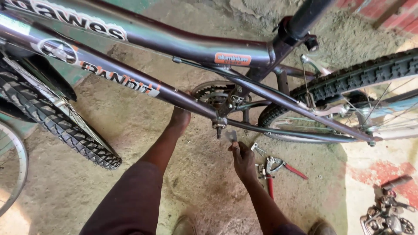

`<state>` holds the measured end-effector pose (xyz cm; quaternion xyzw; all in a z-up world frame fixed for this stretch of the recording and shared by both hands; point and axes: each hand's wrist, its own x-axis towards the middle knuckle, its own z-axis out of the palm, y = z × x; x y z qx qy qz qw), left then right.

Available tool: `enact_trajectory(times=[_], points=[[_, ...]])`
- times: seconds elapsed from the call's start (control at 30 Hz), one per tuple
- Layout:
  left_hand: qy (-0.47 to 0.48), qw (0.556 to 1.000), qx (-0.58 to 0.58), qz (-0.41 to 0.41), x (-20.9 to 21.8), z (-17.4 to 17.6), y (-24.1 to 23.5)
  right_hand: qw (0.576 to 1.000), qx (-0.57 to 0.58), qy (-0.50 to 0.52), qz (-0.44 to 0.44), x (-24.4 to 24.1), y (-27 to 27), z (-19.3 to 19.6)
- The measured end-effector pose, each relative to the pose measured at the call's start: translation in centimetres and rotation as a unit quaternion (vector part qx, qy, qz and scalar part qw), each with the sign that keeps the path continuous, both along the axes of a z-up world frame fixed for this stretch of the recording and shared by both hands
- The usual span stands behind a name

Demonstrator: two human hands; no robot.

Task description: The person works on a bicycle's rear wheel and drivetrain. They first remove the rear wheel, then reattach it and align the chain. Finally, they use a wrench to tighten the crankset bolts.

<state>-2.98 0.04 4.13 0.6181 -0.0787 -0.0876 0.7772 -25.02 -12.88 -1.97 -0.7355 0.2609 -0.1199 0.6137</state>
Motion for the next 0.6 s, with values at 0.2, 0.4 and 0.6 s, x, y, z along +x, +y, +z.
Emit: enact_trajectory(times=[0.2,0.4,0.6], points=[[0.123,0.988,-0.090,0.038,2.0,1.5,0.4,1.000,0.003,-0.002,0.006,0.8,0.9,0.1],[0.117,0.933,0.319,0.119,3.2,-6.3,3.4,0.998,-0.026,0.051,0.034,0.1,1.5,-1.1],[0.317,0.933,0.143,-0.091,-1.8,1.7,0.4,1.000,-0.027,0.009,0.009,-0.7,2.0,-0.8]])
